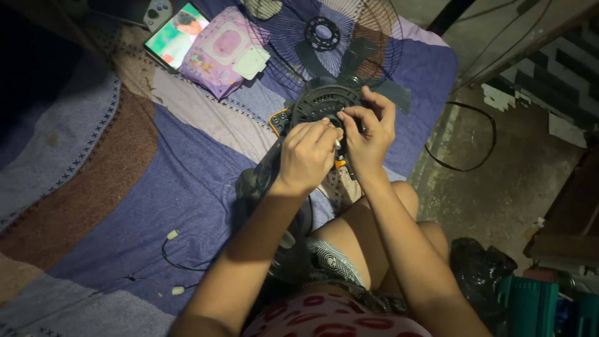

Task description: The person disassembles a standing fan motor housing using a screwdriver and a socket wrench. They remove screws and separate the housing parts while sitting on a bed.

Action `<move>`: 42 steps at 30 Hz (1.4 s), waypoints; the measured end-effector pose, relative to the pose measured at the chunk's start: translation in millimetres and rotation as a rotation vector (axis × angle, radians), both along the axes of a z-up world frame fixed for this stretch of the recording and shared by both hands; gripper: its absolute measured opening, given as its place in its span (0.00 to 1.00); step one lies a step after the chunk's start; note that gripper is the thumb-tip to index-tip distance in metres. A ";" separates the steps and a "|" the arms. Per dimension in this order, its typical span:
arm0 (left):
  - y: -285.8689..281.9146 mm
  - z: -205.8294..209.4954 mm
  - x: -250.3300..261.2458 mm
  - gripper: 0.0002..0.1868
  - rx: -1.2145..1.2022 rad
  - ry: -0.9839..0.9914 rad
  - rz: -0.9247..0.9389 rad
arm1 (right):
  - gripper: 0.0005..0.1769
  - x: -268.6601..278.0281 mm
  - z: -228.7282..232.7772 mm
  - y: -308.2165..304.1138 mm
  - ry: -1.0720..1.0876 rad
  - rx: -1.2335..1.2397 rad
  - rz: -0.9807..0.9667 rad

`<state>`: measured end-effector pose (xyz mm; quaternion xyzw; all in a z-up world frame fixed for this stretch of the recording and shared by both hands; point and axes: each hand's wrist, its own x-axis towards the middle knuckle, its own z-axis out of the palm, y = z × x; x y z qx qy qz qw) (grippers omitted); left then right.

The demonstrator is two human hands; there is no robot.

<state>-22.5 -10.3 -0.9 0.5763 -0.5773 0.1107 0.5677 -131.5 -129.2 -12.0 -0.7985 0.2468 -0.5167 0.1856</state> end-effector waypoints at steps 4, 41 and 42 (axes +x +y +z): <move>-0.4 -1.0 0.2 0.10 -0.019 -0.003 0.002 | 0.10 -1.5 -2.9 -3.6 0.129 -0.146 -0.008; 0.4 -3.7 -0.5 0.05 0.054 0.093 0.022 | 0.08 14.4 1.0 -2.5 0.012 0.120 0.021; 0.7 -3.2 -0.5 0.05 0.055 0.094 0.020 | 0.09 15.6 2.1 -2.0 0.019 0.120 0.011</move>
